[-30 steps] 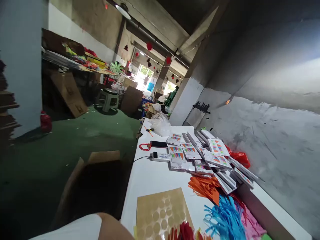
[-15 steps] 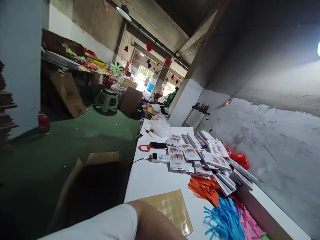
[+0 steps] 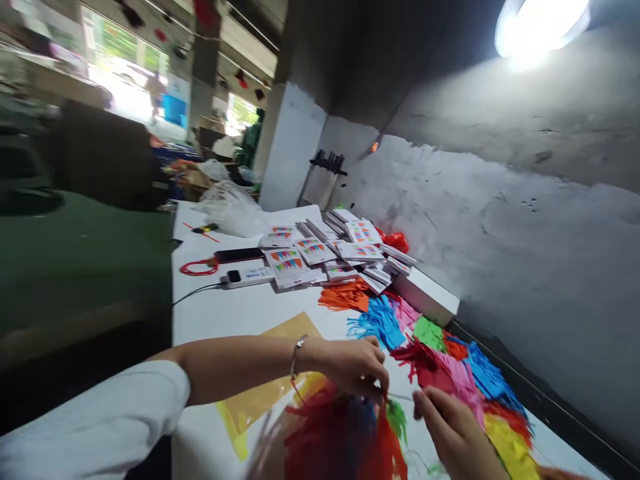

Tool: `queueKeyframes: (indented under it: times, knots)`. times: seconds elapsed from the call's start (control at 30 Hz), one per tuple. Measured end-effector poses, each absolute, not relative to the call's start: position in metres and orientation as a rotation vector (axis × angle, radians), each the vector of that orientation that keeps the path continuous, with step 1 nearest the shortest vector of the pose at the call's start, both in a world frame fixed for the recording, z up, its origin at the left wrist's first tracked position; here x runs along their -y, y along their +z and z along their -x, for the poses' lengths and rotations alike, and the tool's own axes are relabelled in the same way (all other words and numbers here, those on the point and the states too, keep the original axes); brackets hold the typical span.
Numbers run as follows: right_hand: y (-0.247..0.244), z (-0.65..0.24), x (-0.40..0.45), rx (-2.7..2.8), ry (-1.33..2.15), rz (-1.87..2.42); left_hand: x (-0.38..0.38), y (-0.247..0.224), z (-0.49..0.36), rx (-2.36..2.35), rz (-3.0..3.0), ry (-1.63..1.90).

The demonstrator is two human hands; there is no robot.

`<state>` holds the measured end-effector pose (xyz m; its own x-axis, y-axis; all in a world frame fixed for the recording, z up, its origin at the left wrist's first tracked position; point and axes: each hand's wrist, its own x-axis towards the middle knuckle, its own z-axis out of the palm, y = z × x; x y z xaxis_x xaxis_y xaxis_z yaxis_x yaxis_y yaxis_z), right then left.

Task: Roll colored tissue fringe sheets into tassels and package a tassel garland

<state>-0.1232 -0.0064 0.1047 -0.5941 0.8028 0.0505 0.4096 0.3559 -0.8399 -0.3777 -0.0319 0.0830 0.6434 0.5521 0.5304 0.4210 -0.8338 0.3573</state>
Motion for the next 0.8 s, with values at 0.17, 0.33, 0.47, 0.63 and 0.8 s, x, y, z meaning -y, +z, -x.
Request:
queueKeyframes:
  times: [0.17,0.33,0.47,0.63,0.8]
  knots:
    - [0.149,0.154,0.024,2.280,1.059,1.020,0.045,0.096,0.389,-0.838,-2.615,1.035]
    - [0.168,0.179,0.025,2.185,1.122,1.001,0.042,0.091,0.365,-0.731,-2.514,0.920]
    - [0.174,0.150,0.021,2.007,1.273,1.040,0.030,0.082,0.376,-0.785,-2.384,0.843]
    - [0.169,0.071,0.022,1.815,1.365,1.096,0.011,0.084,0.429,-0.948,-2.309,0.815]
    - [0.145,-0.036,0.016,1.672,1.260,1.246,-0.009,0.101,0.492,-1.189,-2.248,0.888]
